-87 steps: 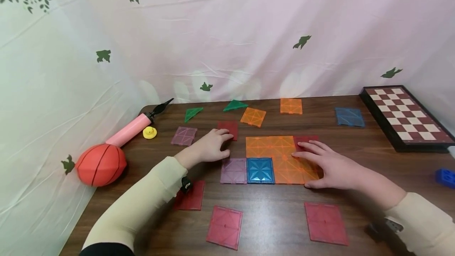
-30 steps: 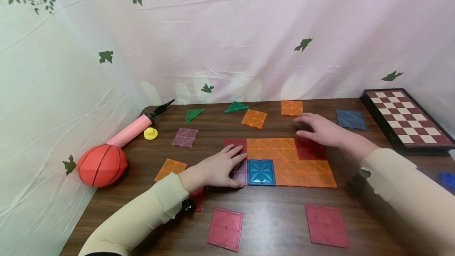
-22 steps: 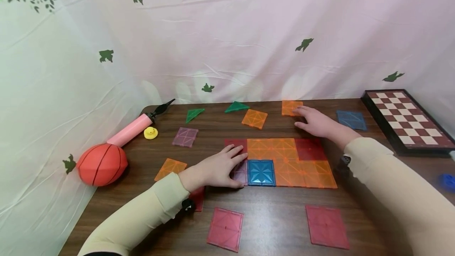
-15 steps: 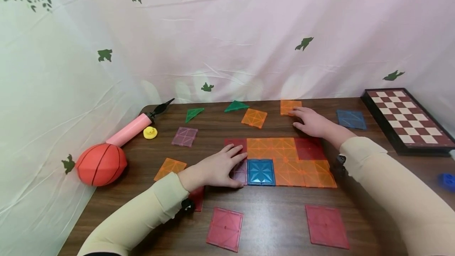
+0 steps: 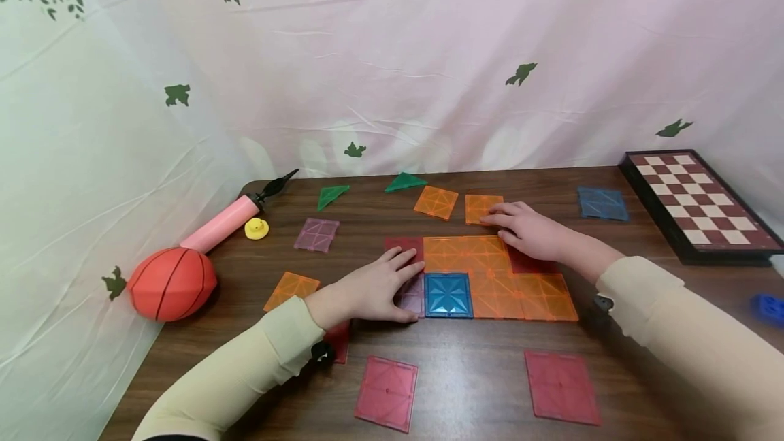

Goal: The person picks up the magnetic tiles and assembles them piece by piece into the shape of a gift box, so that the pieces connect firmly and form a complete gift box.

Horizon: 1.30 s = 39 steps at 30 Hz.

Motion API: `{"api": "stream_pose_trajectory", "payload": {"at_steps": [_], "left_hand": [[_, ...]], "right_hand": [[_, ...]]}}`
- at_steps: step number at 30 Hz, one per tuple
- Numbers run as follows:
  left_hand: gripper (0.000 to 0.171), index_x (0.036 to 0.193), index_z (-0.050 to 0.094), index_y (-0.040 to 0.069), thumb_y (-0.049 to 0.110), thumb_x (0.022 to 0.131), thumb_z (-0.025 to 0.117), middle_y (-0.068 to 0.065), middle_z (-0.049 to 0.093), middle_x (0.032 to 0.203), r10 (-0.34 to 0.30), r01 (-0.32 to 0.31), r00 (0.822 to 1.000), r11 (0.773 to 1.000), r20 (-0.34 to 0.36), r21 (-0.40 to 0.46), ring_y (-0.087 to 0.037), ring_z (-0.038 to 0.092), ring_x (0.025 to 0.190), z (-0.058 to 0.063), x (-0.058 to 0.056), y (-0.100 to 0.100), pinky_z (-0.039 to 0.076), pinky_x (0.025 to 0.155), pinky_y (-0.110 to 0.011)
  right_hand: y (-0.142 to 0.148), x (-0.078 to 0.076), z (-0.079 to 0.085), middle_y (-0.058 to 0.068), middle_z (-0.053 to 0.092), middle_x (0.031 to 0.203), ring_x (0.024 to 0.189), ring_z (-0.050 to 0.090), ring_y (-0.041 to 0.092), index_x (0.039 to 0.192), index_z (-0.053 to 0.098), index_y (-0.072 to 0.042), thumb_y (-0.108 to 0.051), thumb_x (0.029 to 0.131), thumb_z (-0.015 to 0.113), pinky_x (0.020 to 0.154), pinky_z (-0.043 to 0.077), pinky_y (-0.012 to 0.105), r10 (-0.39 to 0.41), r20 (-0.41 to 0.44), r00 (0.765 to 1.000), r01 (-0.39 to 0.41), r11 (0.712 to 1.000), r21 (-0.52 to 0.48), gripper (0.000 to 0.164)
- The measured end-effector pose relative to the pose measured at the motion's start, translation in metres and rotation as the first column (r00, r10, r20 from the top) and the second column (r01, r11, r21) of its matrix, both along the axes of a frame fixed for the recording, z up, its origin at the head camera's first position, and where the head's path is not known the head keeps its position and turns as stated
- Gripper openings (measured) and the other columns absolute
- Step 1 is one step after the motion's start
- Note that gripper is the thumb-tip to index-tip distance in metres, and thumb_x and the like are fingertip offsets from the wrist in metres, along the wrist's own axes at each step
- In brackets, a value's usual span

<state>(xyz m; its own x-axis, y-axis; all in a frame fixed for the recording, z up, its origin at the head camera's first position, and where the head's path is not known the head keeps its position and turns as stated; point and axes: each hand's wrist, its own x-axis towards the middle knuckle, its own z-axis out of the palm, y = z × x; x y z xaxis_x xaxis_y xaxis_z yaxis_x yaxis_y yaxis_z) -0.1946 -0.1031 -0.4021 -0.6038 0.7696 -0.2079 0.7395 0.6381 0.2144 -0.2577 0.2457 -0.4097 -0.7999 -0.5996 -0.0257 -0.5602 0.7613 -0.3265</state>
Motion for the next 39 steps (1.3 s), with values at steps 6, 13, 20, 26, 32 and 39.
{"api": "stream_pose_trajectory", "payload": {"at_steps": [6, 13, 20, 26, 32, 39], "left_hand": [[0.091, 0.158, 0.037, 0.007, 0.056, 0.089, 0.070, -0.019, 0.027, 0.164, 0.002, -0.002, 1.000, 1.000, -0.005, -0.005, -0.041, 0.024, 0.150, 0.001, 0.001, 0.000, 0.028, 0.119, -0.044], [0.090, 0.157, 0.037, 0.006, 0.055, 0.089, 0.071, -0.020, 0.028, 0.163, 0.000, 0.000, 1.000, 1.000, -0.005, -0.003, -0.043, 0.025, 0.149, 0.002, 0.002, 0.000, 0.030, 0.118, -0.045], [0.091, 0.158, 0.036, 0.007, 0.056, 0.089, 0.070, -0.019, 0.027, 0.164, 0.005, -0.005, 1.000, 1.000, 0.000, -0.013, -0.041, 0.023, 0.150, 0.001, 0.001, 0.001, 0.028, 0.119, -0.044], [0.090, 0.158, 0.037, 0.007, 0.055, 0.089, 0.070, -0.019, 0.027, 0.164, 0.004, -0.004, 1.000, 1.000, 0.007, -0.004, -0.042, 0.024, 0.150, 0.002, 0.002, 0.001, 0.029, 0.118, -0.044], [0.090, 0.158, 0.037, 0.008, 0.055, 0.089, 0.071, -0.019, 0.028, 0.164, 0.014, -0.014, 1.000, 1.000, 0.019, 0.000, -0.042, 0.025, 0.149, 0.004, 0.002, 0.002, 0.030, 0.118, -0.045], [0.089, 0.157, 0.039, 0.008, 0.055, 0.089, 0.071, -0.018, 0.029, 0.163, 0.014, -0.014, 1.000, 1.000, 0.002, -0.006, -0.042, 0.026, 0.149, 0.003, 0.001, 0.000, 0.030, 0.118, -0.044]], "right_hand": [[-0.002, 0.009, 0.000, 0.022, 0.046, 0.148, 0.131, 0.040, 0.044, 0.146, 0.057, -0.010, -0.010, 0.103, 0.057, 0.106, 0.039, 0.062, 0.035, -0.008, 0.999, -0.035, 0.999, 0.010, 0.043], [-0.003, 0.013, -0.003, 0.019, 0.048, 0.147, 0.130, 0.041, 0.041, 0.143, 0.060, -0.011, -0.011, 0.103, 0.058, 0.104, 0.042, 0.060, 0.071, -0.011, 0.997, -0.071, 0.997, 0.001, 0.040], [-0.012, 0.007, 0.000, 0.016, 0.055, 0.135, 0.118, 0.047, 0.036, 0.133, 0.066, -0.010, -0.014, 0.101, 0.064, 0.099, 0.046, 0.055, 0.041, -0.016, 0.999, -0.042, 0.997, -0.067, 0.033], [-0.032, -0.013, 0.001, 0.022, 0.052, 0.140, 0.126, 0.045, 0.041, 0.138, 0.061, -0.004, -0.018, 0.102, 0.063, 0.105, 0.041, 0.057, 0.000, -0.032, 0.999, -0.002, 0.997, -0.080, 0.039], [-0.059, -0.033, 0.002, 0.027, 0.040, 0.154, 0.141, 0.036, 0.046, 0.147, 0.051, -0.001, -0.018, 0.104, 0.059, 0.114, 0.030, 0.059, -0.002, 0.008, 1.000, 0.003, 1.000, -0.029, 0.047], [-0.080, -0.042, -0.003, 0.027, 0.036, 0.157, 0.145, 0.032, 0.046, 0.148, 0.052, -0.002, -0.014, 0.106, 0.054, 0.115, 0.028, 0.059, 0.050, 0.049, 0.998, -0.048, 0.998, -0.028, 0.044]]}}
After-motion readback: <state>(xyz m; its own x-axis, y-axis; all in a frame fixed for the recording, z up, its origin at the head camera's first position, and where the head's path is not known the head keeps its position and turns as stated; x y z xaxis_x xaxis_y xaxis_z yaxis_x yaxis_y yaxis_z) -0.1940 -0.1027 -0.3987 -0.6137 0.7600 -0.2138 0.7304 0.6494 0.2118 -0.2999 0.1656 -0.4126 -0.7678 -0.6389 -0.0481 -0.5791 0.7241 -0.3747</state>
